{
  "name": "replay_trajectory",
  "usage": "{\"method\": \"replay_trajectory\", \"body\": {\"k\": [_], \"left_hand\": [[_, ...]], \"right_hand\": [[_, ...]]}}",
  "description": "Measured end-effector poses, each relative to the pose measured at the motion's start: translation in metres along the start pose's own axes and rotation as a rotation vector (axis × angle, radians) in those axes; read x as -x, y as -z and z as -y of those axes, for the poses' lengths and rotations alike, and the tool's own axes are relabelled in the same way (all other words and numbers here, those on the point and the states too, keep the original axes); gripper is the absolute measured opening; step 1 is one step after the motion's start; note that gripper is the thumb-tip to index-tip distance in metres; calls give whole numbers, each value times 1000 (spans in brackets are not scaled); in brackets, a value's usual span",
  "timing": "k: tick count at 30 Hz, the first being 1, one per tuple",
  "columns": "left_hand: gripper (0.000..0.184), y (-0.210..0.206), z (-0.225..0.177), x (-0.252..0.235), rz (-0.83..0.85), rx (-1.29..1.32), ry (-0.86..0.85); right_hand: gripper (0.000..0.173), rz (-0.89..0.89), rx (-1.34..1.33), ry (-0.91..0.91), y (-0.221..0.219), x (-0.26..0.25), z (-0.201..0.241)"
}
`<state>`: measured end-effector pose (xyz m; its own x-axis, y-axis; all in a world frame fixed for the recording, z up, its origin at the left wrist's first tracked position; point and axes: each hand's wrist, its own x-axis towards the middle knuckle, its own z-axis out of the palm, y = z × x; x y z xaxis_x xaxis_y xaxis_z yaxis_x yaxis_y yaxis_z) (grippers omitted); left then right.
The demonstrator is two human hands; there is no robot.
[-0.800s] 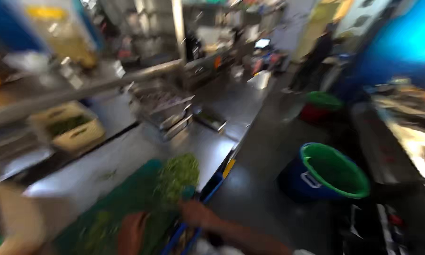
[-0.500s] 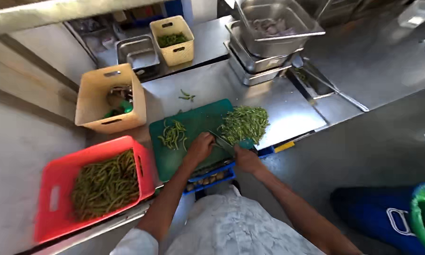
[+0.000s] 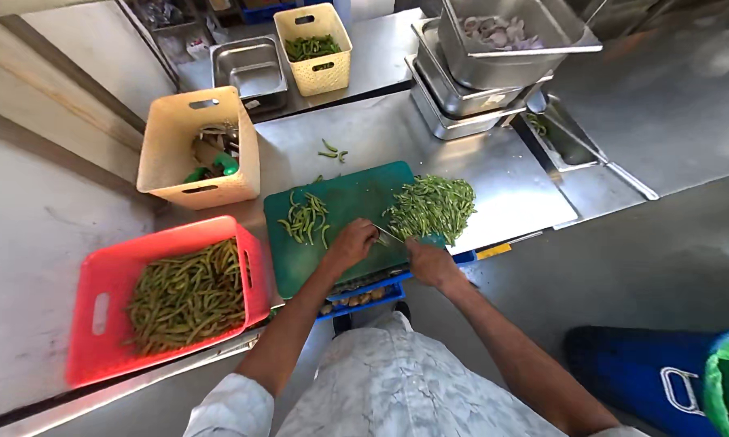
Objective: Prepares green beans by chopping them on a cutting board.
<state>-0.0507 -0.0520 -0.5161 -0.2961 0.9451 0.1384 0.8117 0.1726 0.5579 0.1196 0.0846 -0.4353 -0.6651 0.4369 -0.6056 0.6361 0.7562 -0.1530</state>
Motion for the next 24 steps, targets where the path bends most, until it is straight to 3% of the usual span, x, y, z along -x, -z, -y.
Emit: {"method": "replay_trajectory", "body": {"k": [7, 11, 15, 18, 24], "left_hand": [[10, -2, 3, 0, 3, 25, 22], [8, -6, 1, 4, -54, 43, 9], [16, 8, -10, 16, -114, 36, 180], [15, 8, -8, 21, -55, 47, 287], [14, 10, -20, 0, 77, 30, 164]], "right_hand": [[36, 10, 5, 16, 10, -4, 0], [43, 20, -48, -11, -14, -13, 8], [41, 24, -79, 9, -14, -19, 5], [47, 22, -109, 20, -16, -15, 2], [39, 2, 39, -4, 9, 4, -6]]}}
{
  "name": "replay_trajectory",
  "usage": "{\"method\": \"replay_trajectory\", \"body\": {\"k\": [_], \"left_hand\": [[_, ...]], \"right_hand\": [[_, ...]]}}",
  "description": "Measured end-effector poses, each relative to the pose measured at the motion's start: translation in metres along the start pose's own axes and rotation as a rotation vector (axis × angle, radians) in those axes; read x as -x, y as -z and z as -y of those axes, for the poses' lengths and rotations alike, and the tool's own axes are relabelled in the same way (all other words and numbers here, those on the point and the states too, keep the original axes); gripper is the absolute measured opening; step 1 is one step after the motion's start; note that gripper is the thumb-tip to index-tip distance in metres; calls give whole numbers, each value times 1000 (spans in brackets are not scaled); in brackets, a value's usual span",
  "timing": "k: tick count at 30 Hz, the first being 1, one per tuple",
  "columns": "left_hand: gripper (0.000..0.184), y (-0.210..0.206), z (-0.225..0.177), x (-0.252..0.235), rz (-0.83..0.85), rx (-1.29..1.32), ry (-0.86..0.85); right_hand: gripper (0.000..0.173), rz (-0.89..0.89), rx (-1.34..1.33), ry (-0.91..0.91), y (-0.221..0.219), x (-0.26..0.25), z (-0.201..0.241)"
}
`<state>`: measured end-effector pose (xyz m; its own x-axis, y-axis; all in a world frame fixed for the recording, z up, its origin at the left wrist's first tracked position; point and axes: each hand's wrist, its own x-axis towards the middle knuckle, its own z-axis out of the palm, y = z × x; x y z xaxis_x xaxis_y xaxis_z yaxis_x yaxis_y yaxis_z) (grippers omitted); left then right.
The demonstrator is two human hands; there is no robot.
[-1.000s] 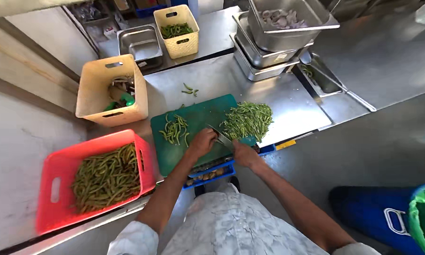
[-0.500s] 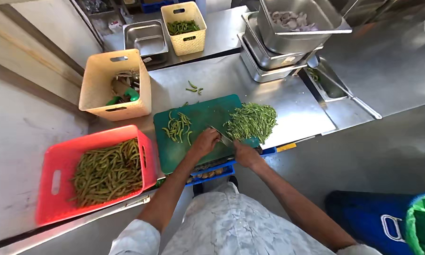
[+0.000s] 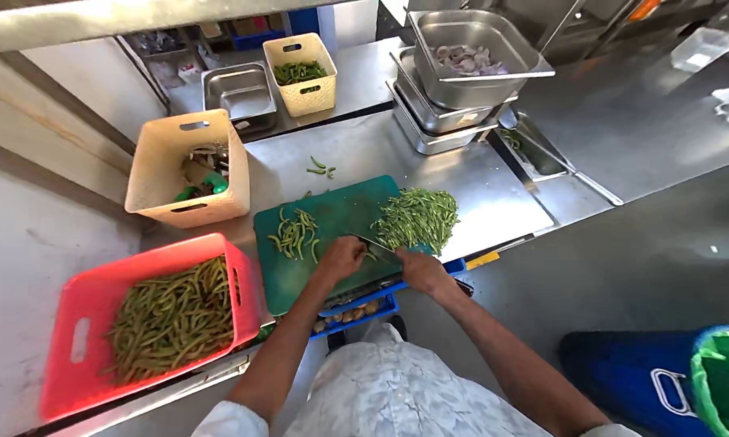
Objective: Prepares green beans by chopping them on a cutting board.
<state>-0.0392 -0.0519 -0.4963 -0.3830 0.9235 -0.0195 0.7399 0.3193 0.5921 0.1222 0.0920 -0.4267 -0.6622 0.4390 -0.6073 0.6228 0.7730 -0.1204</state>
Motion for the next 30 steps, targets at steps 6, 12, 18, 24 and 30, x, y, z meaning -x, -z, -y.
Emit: {"method": "replay_trajectory", "body": {"k": [6, 12, 18, 24, 30], "left_hand": [[12, 4, -2, -2, 6, -22, -40], [13, 1, 6, -5, 32, 20, -17], [12, 2, 3, -1, 22, 20, -28], [14, -7, 11, -2, -22, 26, -88], [15, -2, 9, -5, 14, 19, -28]], "right_hand": [[44, 32, -66, 1, -11, -15, 11], [40, 24, -9, -20, -2, 1, 18], [48, 58, -17, 0, 9, -2, 19], [43, 52, -110, -17, -13, -9, 24], [51, 71, 7, 27, 18, -4, 19]]}}
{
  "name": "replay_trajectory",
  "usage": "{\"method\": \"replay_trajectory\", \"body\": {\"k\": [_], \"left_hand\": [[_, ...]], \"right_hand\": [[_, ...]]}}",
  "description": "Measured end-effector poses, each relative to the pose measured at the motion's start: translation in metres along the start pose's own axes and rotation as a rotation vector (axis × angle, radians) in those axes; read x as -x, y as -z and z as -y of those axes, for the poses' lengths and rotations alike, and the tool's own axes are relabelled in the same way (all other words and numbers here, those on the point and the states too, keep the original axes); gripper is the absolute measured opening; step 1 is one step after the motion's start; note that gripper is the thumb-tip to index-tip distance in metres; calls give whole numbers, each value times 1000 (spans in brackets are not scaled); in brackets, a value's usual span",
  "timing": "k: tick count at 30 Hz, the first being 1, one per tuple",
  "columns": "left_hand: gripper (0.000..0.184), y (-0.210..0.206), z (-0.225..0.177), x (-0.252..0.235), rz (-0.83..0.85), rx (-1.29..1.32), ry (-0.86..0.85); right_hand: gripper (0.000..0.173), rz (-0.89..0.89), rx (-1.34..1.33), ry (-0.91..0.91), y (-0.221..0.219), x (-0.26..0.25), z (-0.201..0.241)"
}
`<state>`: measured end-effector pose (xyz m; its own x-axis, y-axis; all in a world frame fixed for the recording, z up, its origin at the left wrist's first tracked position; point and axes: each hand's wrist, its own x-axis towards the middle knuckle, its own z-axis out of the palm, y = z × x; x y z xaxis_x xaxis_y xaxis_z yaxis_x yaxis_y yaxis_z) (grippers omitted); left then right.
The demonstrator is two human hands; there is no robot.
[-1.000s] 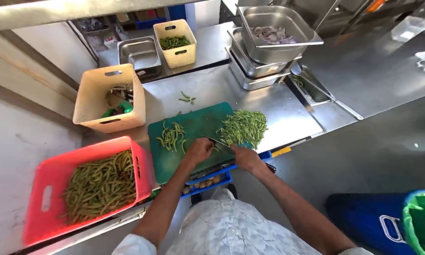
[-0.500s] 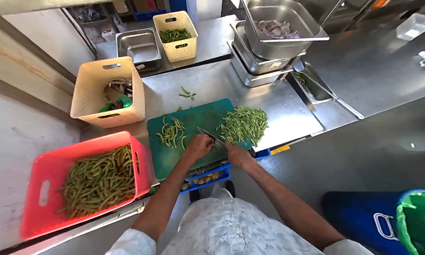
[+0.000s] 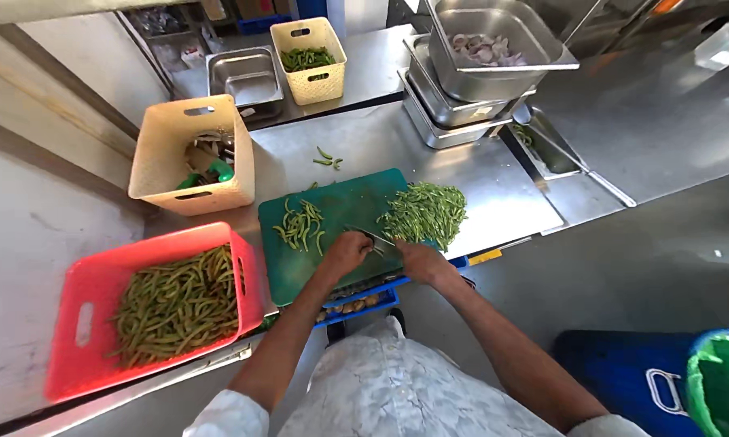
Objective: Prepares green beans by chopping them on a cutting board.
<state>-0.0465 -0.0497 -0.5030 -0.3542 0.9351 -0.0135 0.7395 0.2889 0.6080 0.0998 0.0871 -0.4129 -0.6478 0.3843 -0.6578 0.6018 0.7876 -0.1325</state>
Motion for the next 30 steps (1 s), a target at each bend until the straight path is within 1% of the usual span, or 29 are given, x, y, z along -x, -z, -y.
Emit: {"method": "replay_trajectory", "body": {"k": [3, 6, 9, 10, 12, 13, 14, 18, 21, 22, 24, 25, 26, 28, 29, 30], "left_hand": [[15, -6, 1, 4, -3, -14, -41], [16, -2, 1, 2, 26, -30, -50], [16, 2, -1, 0, 55, -41, -39], [16, 3, -2, 0, 65, -51, -44], [16, -2, -2, 6, 53, -57, -96], [16, -3, -2, 6, 42, -62, -113], [17, -1, -3, 4, 42, -68, -108], [18, 3, -3, 4, 95, -68, -71], [16, -3, 0, 7, 87, -56, -133], [16, -2, -1, 6, 84, -50, -139], [18, 7, -7, 8, 104, -49, -55], [20, 10, -11, 16, 71, -34, 23], [21, 16, -15, 25, -23, -25, 129], [27, 22, -18, 48, -270, -33, 428], [33, 25, -16, 60, -337, -37, 587], [36, 27, -12, 69, -362, -29, 711]], "right_hand": [[47, 13, -106, -36, -26, -3, 9], [45, 32, -49, -4, -15, -19, 5], [50, 13, -11, -1, -2, -1, 3], [46, 15, -37, -15, -8, 2, 5], [46, 37, -134, -29, -31, -3, 10], [45, 27, -147, -28, -34, -8, 11], [43, 21, -132, -21, -28, -12, 11], [42, 18, -56, -23, -13, 1, 11], [45, -5, -148, -26, -42, -8, 13], [46, -15, -143, -18, -42, -12, 14], [47, -19, -117, 16, -33, -15, 9], [46, -41, -117, 33, -32, -14, 4], [45, -91, -139, 47, -29, -13, -2], [39, -174, -211, 82, -32, -5, -11], [37, -167, -235, 89, -37, 1, -12], [38, -128, -249, 92, -42, 6, -10]]}}
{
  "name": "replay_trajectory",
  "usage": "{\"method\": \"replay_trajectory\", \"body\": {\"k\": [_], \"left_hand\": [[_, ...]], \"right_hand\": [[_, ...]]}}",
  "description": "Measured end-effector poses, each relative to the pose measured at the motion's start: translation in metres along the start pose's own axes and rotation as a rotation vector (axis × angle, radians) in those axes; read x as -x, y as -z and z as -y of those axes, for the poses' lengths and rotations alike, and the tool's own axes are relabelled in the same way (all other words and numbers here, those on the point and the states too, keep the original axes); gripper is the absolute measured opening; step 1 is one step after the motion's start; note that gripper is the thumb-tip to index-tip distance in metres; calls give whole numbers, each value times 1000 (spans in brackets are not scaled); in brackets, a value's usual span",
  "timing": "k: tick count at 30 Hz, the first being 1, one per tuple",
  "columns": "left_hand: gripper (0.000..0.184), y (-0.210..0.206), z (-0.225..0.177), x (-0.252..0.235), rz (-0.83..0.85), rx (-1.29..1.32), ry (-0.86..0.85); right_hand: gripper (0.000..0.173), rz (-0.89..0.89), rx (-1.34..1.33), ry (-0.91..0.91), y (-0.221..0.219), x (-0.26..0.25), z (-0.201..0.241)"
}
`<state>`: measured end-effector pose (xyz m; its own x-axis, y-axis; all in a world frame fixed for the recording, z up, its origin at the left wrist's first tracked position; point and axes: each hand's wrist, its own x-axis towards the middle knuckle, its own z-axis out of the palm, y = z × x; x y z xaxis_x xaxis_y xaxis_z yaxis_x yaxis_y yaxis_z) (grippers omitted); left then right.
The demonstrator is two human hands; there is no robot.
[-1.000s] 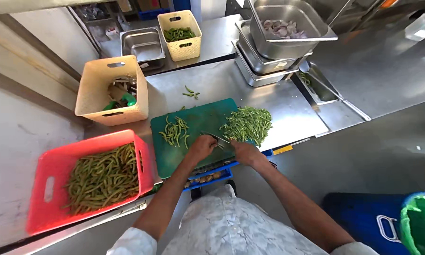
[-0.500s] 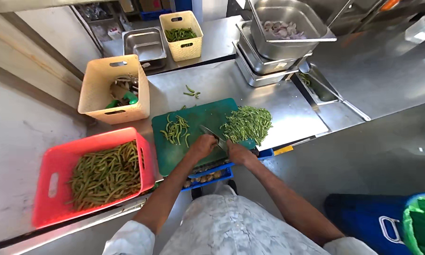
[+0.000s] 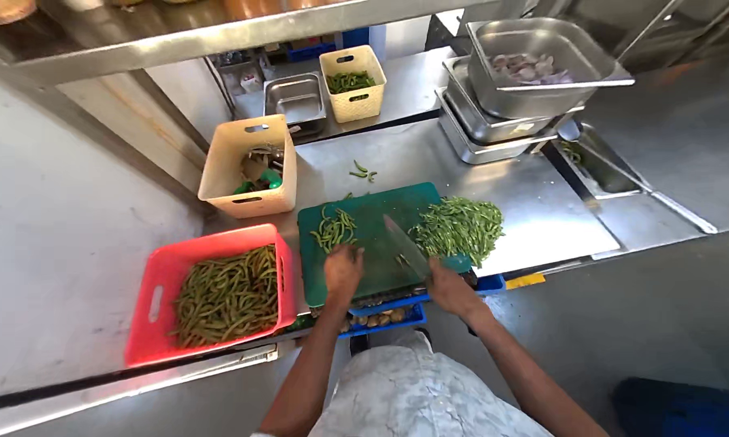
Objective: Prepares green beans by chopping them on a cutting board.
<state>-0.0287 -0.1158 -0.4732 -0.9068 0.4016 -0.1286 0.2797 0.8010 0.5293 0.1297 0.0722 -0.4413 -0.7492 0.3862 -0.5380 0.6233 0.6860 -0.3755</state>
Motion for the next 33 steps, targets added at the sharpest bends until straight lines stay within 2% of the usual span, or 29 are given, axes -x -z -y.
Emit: {"method": "replay_trajectory", "body": {"k": [2, 4, 8, 11, 16, 18, 21, 23, 27, 31, 33], "left_hand": [[34, -1, 13, 1, -2, -10, 113], [24, -7, 15, -4, -5, -13, 72], [18, -36, -3, -15, 155, 9, -253], [16, -50, -30, -21, 267, 19, -471], [17, -56, -53, -43, 438, -64, -665], [16, -52, -55, -45, 463, -75, -721], [16, -56, -49, -48, 428, -77, -824], [16, -55, -48, -49, 423, -71, -824], [15, -54, -47, -48, 421, -14, -769], [14, -63, -37, -48, 372, 49, -817], [14, -62, -37, -48, 377, 61, -807]], "right_hand": [[42, 95, 17, -13, -11, 5, 0], [41, 106, 36, -48, -16, -2, -6], [38, 23, 57, -78, -4, -18, -27], [36, 5, 111, -72, -2, -18, -23], [40, 28, 200, -90, 15, -6, -18], [39, 18, 235, -110, 26, 4, -11], [43, 55, 185, -132, 9, -5, -10], [40, 76, 182, -123, 9, -17, -11], [40, 86, 231, -127, 33, 1, -1], [41, 92, 163, -150, 5, -12, -4], [40, 100, 198, -130, 14, -17, -5]]}}
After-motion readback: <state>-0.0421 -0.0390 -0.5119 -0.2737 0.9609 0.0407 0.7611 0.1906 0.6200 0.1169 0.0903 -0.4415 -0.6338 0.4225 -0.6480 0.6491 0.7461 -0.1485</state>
